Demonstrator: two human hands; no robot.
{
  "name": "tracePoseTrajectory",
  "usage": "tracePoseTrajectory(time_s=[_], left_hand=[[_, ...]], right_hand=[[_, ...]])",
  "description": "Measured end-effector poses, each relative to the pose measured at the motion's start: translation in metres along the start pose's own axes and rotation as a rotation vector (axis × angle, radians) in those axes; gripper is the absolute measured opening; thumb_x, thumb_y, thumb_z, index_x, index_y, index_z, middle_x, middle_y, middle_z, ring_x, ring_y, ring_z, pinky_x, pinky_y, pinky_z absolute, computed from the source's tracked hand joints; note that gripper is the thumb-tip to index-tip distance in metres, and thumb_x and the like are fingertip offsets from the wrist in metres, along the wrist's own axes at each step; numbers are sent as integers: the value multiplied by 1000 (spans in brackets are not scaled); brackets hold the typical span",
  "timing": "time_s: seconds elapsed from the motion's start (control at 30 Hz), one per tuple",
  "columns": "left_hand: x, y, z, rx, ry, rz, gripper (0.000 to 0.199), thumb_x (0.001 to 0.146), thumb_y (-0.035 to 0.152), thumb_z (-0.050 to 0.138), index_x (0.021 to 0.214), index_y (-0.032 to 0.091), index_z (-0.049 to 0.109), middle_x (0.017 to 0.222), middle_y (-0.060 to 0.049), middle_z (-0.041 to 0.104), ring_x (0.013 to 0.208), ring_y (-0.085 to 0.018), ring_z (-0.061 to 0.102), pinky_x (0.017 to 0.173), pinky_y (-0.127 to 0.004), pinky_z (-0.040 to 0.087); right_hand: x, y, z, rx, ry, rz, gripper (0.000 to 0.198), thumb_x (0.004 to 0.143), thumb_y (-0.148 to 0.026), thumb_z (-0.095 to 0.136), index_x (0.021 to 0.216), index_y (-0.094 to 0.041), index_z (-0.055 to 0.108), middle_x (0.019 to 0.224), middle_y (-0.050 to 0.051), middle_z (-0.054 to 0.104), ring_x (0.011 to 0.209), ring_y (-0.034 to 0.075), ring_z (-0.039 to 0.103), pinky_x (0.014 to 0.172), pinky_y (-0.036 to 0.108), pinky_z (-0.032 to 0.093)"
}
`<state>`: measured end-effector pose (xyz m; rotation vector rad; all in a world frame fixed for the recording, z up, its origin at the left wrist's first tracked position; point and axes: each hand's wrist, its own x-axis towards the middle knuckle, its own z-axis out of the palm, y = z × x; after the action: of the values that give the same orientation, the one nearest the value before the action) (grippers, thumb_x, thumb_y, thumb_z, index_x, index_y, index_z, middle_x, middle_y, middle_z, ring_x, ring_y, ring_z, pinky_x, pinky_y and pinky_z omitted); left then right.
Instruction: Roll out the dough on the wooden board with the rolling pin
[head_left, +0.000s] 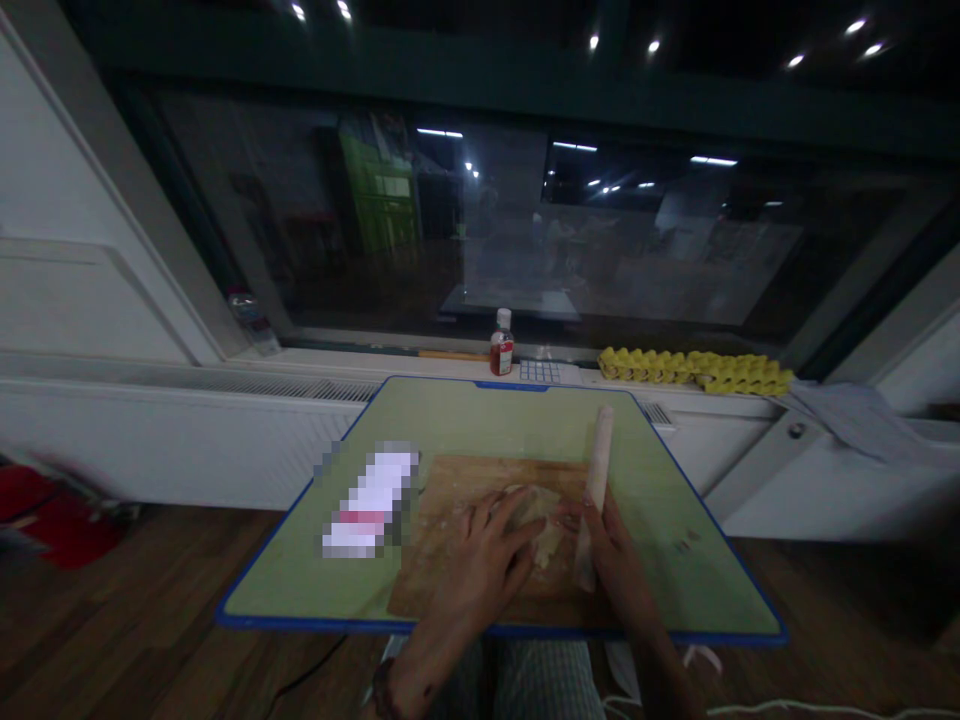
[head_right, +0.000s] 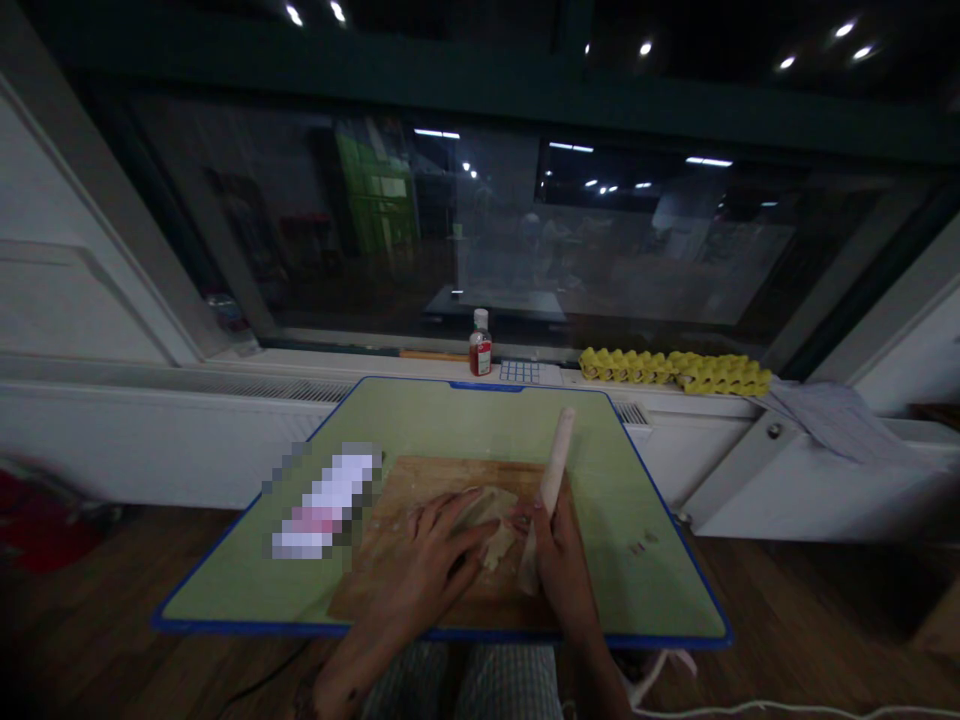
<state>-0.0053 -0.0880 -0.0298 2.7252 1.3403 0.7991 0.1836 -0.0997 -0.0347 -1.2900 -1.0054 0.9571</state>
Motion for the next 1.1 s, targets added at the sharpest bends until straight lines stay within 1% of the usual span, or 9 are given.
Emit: tracePoseTrajectory(time_s=[0.27, 0.4, 0.47, 0.57, 0.67, 0.8, 0.9, 1.0, 1.1], left_hand=[[3, 1, -4, 48, -54, 34, 38, 89, 24, 59, 122, 42, 65, 154, 8, 41, 128, -32, 48, 99, -52, 44], [3, 2, -5, 40, -43, 37, 36, 91, 25, 60, 123, 41, 65, 153, 7, 42, 128, -30, 47, 102, -51, 42], [3, 3, -5, 37, -41, 37, 36, 91, 25, 59, 123, 40, 65, 153, 7, 43, 128, -29, 47, 103, -50, 41], [3, 3, -5, 43, -49, 36, 33, 92, 25, 58, 121, 40, 66, 153, 7, 43, 129, -30, 47, 102, -50, 41], [4, 3, -4, 53, -43, 40, 33, 91, 25, 59, 119, 40, 66, 153, 8, 42, 128, -31, 47, 100, -52, 43], [4, 5, -6, 49, -27, 34, 32, 89, 22, 59, 115, 39, 67, 152, 8, 44, 127, -32, 50, 98, -53, 44], [4, 5, -6, 26, -21, 18, 31, 89, 21, 59, 114, 37, 68, 150, 7, 46, 127, -31, 49, 100, -52, 43], [4, 4, -6, -9, -42, -15, 32, 89, 23, 59, 119, 34, 66, 151, 4, 46, 127, -30, 48, 102, -51, 43], [3, 0, -4, -56, -31, -83, 39, 88, 27, 62, 127, 29, 60, 155, -2, 40, 131, -31, 43, 106, -51, 40]], right_hand=[[-1, -5, 1, -62, -6, -34, 56, 90, -52, 52, 138, -24, 45, 104, 6, 73, 98, 25, 71, 87, 39, 58], [0, -4, 3, -80, -15, -46, 55, 90, -50, 52, 138, -25, 46, 97, 5, 74, 97, 25, 71, 81, 37, 59], [1, -3, 4, -67, -11, -51, 58, 90, -50, 52, 142, -25, 42, 97, 5, 74, 94, 25, 71, 78, 37, 59], [1, -2, 5, -53, -18, -32, 68, 91, -51, 51, 150, -25, 29, 100, 4, 74, 91, 25, 72, 79, 40, 60], [2, -1, 4, -55, -32, -19, 71, 91, -51, 50, 151, -25, 25, 103, 4, 73, 92, 25, 72, 81, 40, 60], [2, -2, 4, -84, -31, -23, 66, 92, -52, 49, 150, -27, 29, 104, 4, 72, 95, 24, 71, 81, 37, 59], [1, -5, 5, -126, 4, -44, 69, 90, -53, 49, 149, -23, 31, 101, 4, 72, 97, 25, 70, 81, 38, 59], [0, -7, 6, -127, 29, -40, 74, 88, -55, 50, 150, -18, 31, 103, 6, 72, 100, 27, 70, 84, 40, 58], [0, -5, 5, -71, -1, -19, 70, 88, -54, 52, 147, -22, 34, 105, 6, 73, 96, 26, 71, 85, 40, 58]])
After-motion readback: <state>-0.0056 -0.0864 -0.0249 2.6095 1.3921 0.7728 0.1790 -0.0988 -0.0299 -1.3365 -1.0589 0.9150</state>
